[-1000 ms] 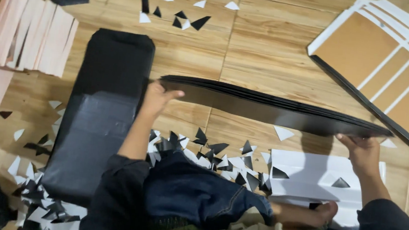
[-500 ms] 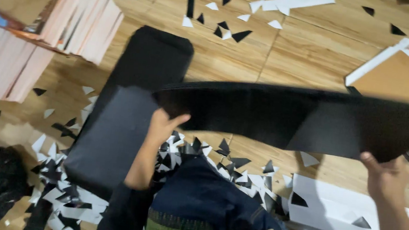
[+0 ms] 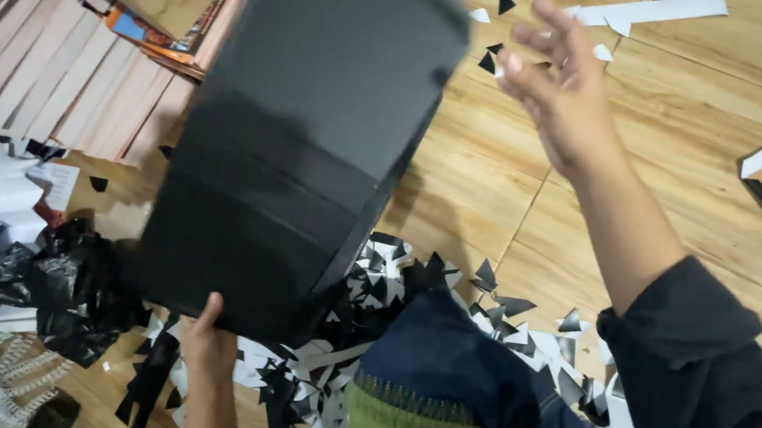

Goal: Assembling black folders by folding pre-cut sheets and smoothing creases with a tool

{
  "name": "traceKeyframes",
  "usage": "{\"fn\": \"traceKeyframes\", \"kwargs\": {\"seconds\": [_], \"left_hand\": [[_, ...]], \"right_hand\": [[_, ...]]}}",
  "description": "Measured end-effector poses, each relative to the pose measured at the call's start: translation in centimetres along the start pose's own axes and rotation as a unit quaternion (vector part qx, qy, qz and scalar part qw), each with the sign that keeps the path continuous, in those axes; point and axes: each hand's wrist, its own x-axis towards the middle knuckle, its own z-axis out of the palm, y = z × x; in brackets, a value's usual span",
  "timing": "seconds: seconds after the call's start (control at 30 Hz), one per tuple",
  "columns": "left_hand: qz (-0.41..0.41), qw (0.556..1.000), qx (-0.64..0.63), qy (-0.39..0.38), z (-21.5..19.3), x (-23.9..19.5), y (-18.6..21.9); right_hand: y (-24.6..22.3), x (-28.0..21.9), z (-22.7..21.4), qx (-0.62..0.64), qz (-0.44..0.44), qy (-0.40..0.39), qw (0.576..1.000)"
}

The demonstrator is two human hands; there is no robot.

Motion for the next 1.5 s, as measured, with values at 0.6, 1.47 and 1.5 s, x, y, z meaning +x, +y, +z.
{"fn": "traceKeyframes", "kwargs": {"seconds": [0.6, 1.47, 1.5], "left_hand": [[-0.13, 0.986, 0.055, 0.086, -3.2, 2.2, -6.4], [-0.15, 0.983, 0.014, 0.103, 0.2, 1.0, -0.9], [-0.158, 0.983, -0.005, 0.093, -0.3, 1.5, -1.4]], "right_hand": [[1.7, -18.3, -15.8, -0.182, 0.294, 0.18, 0.921], [9.2, -15.1, 8.6, 0.035, 0.338, 0.028, 0.94], [11.3, -13.8, 11.0, 0.095, 0.372, 0.006, 0.923]]}}
